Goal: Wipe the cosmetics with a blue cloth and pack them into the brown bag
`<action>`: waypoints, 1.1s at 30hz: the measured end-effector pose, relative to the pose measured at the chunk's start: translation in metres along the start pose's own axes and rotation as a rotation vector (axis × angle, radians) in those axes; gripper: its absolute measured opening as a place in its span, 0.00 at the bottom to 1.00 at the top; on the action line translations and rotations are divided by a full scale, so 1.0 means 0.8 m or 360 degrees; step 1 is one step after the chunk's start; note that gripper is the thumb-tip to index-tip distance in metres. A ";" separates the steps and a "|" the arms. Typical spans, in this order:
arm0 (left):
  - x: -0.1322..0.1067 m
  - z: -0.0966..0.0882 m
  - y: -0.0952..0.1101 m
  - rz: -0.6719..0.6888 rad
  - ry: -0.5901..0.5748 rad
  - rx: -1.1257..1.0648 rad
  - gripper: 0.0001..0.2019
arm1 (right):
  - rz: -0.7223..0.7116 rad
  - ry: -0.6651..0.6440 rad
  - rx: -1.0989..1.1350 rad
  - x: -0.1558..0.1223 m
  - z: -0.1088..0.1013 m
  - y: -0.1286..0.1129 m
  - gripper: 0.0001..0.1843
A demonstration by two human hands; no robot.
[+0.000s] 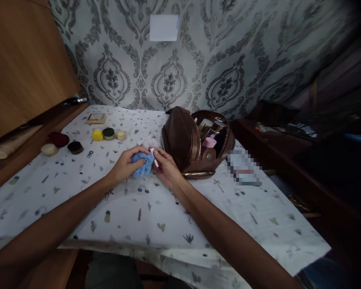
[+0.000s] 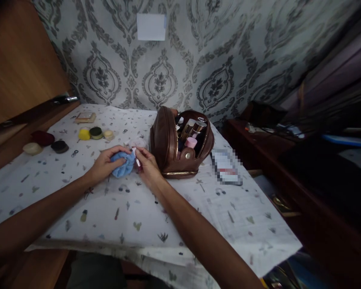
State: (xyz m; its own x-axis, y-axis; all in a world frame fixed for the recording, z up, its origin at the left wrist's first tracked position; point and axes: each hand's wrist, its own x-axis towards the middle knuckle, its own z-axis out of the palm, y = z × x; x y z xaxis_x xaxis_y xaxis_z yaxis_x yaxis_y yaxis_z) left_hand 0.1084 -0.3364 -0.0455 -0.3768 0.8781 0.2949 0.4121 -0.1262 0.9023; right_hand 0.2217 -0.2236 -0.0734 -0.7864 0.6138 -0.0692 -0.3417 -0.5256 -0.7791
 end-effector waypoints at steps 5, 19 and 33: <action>-0.010 0.015 -0.003 0.0236 -0.0542 0.0140 0.11 | 0.0015 0.0087 0.0039 0.005 -0.008 0.000 0.15; 0.000 0.000 -0.002 -0.0039 0.0142 -0.0108 0.13 | 0.0128 -0.0085 0.0116 -0.001 -0.002 -0.001 0.13; -0.011 0.022 -0.010 -0.0154 -0.0399 -0.0057 0.13 | -0.0052 0.0084 0.0196 -0.002 0.001 -0.007 0.17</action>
State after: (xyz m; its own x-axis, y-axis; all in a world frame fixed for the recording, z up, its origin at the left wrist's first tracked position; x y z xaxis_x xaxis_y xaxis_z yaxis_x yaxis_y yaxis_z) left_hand 0.1228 -0.3351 -0.0606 -0.1941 0.9732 0.1234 0.3530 -0.0481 0.9344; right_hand 0.2241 -0.2222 -0.0682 -0.7470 0.6599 -0.0803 -0.4296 -0.5713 -0.6993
